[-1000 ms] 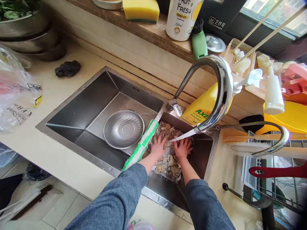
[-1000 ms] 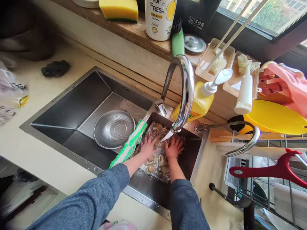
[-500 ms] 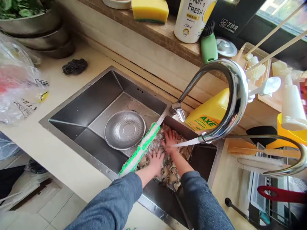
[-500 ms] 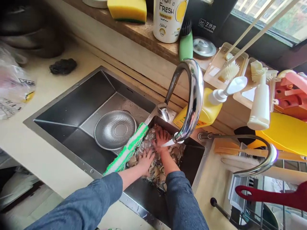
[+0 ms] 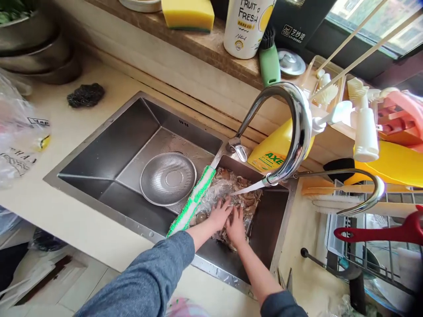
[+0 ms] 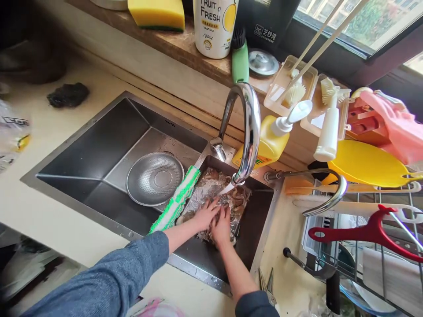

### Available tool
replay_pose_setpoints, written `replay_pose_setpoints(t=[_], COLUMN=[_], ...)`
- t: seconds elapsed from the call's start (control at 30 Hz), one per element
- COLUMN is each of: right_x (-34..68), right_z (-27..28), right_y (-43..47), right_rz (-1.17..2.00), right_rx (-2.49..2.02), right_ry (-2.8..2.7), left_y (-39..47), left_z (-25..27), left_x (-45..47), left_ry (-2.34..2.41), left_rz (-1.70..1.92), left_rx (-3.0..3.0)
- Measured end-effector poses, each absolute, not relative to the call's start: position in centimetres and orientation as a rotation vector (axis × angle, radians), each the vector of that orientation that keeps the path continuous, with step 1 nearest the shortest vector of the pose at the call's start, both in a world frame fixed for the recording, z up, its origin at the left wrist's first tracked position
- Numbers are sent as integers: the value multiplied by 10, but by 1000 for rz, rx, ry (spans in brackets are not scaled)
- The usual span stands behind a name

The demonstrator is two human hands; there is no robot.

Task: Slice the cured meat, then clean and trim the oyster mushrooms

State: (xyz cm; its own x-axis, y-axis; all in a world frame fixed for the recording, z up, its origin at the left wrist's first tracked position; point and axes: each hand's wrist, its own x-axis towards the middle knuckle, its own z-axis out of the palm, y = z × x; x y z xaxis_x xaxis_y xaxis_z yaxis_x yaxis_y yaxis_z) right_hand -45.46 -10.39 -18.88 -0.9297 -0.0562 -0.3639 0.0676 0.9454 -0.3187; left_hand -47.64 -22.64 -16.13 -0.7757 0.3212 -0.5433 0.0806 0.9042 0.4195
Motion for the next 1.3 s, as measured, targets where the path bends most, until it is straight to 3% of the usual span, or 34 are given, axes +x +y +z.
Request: replay_pose_setpoints(t=[0.13, 0.23, 0.33, 0.53, 0.7, 0.87, 1.0, 1.07, 1.2, 1.3], right_x=[-453, -438, -450, -516, -548, -604, -606, -591, -535, -482], right_z=[-178, -174, -169, -178, -175, -167, -180, -187, -194, -193], right_y=[-91, -96, -93, -83, -125, -169, -153, -131, -102, -102], right_rz=[-283, -184, -289, -184, -265, -168, -73, -66, 1, 21], right_rx=[304, 14, -180, 407, -191, -656, -991, -937, -387, -429], right_ry=[2759, 2558, 2540, 2909, 2775, 2853, 2599, 2634, 2886, 2789], left_y=[-241, -250, -256, -237, -210, -232, -255, -257, -252, -248], left_z=[-163, -172, -174, -169, -157, -151, -164, -170, -175, -174], left_x=[-476, -476, -493, -488, -481, -493, -483, -480, -480, -481], left_ry=[2382, 2244, 2387, 2507, 2204, 2370, 2310, 2406, 2445, 2481], left_rz=[406, 343, 370, 401, 396, 412, 347, 347, 362, 294], left_rx=[120, 386, 389, 46, 166, 120, 20, -31, 116, 119])
